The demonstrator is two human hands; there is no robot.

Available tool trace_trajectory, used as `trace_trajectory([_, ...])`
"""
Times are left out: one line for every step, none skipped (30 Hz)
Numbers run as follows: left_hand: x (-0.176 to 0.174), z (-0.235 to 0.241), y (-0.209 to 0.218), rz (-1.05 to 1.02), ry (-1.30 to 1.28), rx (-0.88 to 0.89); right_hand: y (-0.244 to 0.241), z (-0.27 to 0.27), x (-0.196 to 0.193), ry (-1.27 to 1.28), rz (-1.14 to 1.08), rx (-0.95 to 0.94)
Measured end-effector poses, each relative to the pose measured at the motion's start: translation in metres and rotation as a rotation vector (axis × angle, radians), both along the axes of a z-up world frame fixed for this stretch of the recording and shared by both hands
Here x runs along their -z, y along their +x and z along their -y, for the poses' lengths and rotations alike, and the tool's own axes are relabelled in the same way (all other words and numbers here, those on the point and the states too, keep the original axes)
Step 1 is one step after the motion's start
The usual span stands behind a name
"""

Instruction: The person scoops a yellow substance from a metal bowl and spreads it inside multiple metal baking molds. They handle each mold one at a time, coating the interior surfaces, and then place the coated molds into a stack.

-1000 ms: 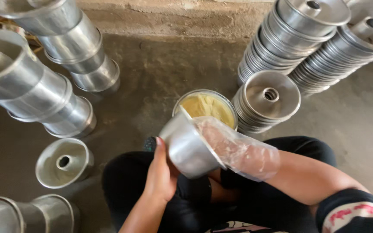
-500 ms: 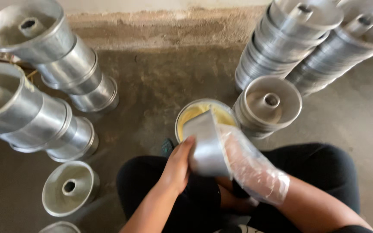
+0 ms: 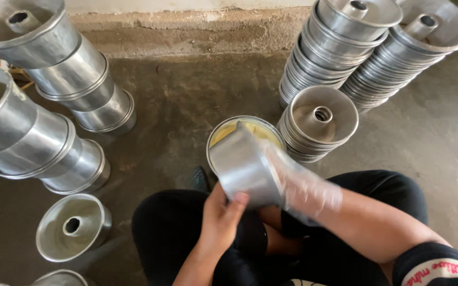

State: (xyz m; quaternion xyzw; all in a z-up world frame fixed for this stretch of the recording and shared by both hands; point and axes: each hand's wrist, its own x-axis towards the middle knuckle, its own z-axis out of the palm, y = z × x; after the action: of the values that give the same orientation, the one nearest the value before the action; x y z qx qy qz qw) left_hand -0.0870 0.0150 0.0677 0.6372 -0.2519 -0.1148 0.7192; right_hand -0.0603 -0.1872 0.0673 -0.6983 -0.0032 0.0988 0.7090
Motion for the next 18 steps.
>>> trace_trajectory([-0.001,0.0,0.0,0.154,0.113,-0.01,0.005,0.008,0.003,0.067,0.005,-0.032])
trace_trajectory([-0.002,0.0,0.004,0.229,0.168,-0.001,0.009,0.016,0.004,0.166,-0.024,-0.073])
trace_trajectory([-0.005,0.002,0.012,0.308,0.219,0.015,0.012,0.025,0.005,0.262,-0.048,-0.105])
trace_trajectory([-0.007,0.005,0.018,0.387,0.269,0.032,0.015,0.031,0.007,0.333,-0.067,-0.128])
trace_trajectory([-0.009,0.011,0.03,0.158,0.15,0.078,0.016,0.035,0.01,0.375,-0.076,-0.104])
trace_trajectory([-0.01,0.018,0.046,-0.072,0.033,0.123,0.018,0.037,0.015,0.41,-0.07,-0.066])
trace_trajectory([-0.011,0.022,0.057,-0.304,-0.082,0.166,0.021,0.035,0.021,0.438,-0.051,-0.014])
trace_trajectory([-0.01,0.026,0.069,-0.555,-0.086,0.137,0.022,0.032,0.028,0.464,-0.054,0.038])
trace_trajectory([-0.009,0.032,0.083,-0.808,-0.088,0.102,0.022,0.03,0.037,0.509,-0.058,0.09])
trace_trajectory([-0.005,0.036,0.092,-1.06,-0.089,0.062,0.023,0.028,0.045,0.545,-0.059,0.142])
trace_trajectory([0.0,0.04,0.094,-1.025,-0.098,0.061,0.022,0.026,0.053,0.571,-0.064,0.188])
trace_trajectory([0.006,0.046,0.094,-0.989,-0.108,0.06,0.023,0.027,0.061,0.595,-0.061,0.228])
trace_trajectory([0.013,0.05,0.095,-0.952,-0.12,0.054,0.023,0.027,0.068,0.615,-0.061,0.265])
trace_trajectory([0.019,0.052,0.093,-0.849,-0.14,0.077,0.026,0.03,0.075,0.636,-0.063,0.287])
trace_trajectory([0.026,0.053,0.089,-0.744,-0.158,0.097,0.026,0.033,0.082,0.667,-0.064,0.308])
trace_trajectory([0.032,0.053,0.086,-0.64,-0.175,0.117,0.027,0.037,0.089,0.701,-0.068,0.329])
trace_trajectory([0.038,0.051,0.085,-0.61,-0.171,0.151,0.026,0.041,0.097,0.71,-0.071,0.337])
trace_trajectory([0.042,0.049,0.084,-0.58,-0.167,0.184,0.024,0.045,0.104,0.713,-0.073,0.339])
